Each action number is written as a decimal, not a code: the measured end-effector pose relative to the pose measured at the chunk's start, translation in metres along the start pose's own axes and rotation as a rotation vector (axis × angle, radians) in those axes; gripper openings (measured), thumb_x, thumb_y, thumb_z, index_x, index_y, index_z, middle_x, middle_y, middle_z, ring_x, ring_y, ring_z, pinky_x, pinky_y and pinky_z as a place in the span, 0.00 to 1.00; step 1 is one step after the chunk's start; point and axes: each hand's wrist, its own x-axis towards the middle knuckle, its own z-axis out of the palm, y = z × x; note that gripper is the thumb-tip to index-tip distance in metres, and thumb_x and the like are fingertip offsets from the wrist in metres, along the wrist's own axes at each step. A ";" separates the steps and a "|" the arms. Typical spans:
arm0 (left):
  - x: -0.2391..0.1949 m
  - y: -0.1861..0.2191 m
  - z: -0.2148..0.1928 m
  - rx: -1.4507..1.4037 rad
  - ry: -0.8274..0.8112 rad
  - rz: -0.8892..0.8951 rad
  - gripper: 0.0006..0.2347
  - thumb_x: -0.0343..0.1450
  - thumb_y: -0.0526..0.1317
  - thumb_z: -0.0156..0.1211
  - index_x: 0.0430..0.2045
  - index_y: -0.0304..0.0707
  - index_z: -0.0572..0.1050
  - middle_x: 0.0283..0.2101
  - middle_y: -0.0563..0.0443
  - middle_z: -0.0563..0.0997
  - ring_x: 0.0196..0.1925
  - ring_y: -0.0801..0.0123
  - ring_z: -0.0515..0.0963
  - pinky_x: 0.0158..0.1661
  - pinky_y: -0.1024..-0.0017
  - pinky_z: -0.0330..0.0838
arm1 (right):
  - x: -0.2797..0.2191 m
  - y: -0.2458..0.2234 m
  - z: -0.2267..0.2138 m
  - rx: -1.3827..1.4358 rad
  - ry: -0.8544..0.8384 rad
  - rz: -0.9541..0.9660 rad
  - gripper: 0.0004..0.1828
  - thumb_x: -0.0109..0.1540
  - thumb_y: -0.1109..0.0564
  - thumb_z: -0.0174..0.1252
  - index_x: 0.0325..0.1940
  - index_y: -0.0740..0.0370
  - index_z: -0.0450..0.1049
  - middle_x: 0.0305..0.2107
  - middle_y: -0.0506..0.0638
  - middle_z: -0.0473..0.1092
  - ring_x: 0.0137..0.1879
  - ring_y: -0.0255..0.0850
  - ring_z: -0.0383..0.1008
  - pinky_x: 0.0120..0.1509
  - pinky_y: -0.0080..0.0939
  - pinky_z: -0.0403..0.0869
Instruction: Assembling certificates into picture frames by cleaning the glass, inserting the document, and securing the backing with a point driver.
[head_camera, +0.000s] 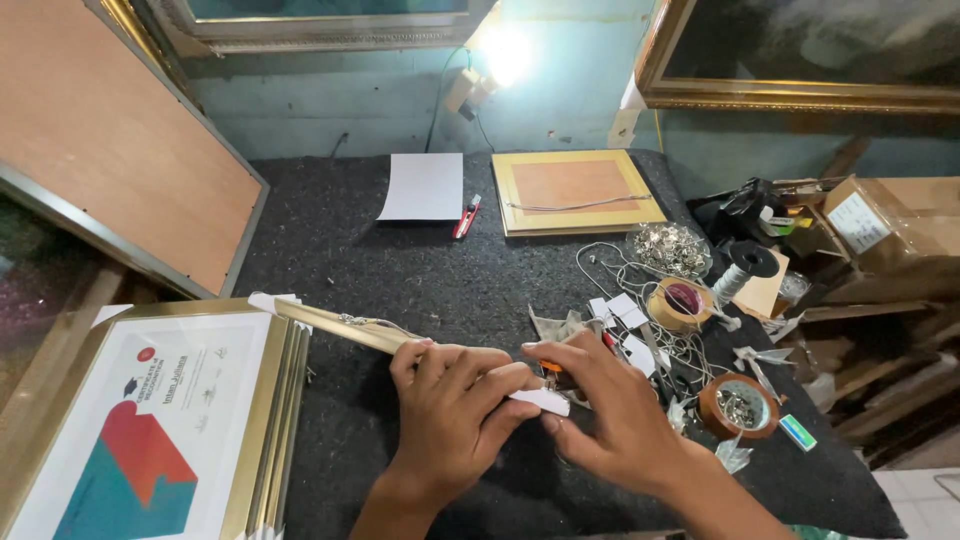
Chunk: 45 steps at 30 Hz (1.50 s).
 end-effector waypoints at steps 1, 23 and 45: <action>-0.001 0.000 -0.002 -0.001 0.000 0.000 0.09 0.68 0.51 0.41 0.27 0.59 0.72 0.32 0.68 0.71 0.34 0.72 0.67 0.44 0.65 0.48 | -0.001 -0.001 0.002 0.000 0.000 0.001 0.25 0.53 0.49 0.48 0.53 0.55 0.61 0.38 0.51 0.64 0.39 0.44 0.67 0.40 0.40 0.65; -0.043 0.003 -0.017 -0.019 0.011 0.037 0.08 0.66 0.54 0.44 0.26 0.59 0.70 0.32 0.68 0.73 0.31 0.70 0.68 0.38 0.64 0.48 | -0.032 -0.008 0.040 -0.098 0.132 -0.199 0.19 0.57 0.49 0.46 0.47 0.64 0.64 0.32 0.55 0.67 0.35 0.45 0.69 0.38 0.39 0.67; -0.013 0.003 -0.014 0.050 -0.054 0.063 0.10 0.66 0.54 0.44 0.26 0.55 0.69 0.31 0.67 0.72 0.31 0.68 0.68 0.37 0.65 0.51 | -0.038 0.019 0.032 -0.024 0.119 0.061 0.27 0.52 0.50 0.53 0.53 0.58 0.61 0.36 0.52 0.62 0.33 0.39 0.64 0.37 0.34 0.64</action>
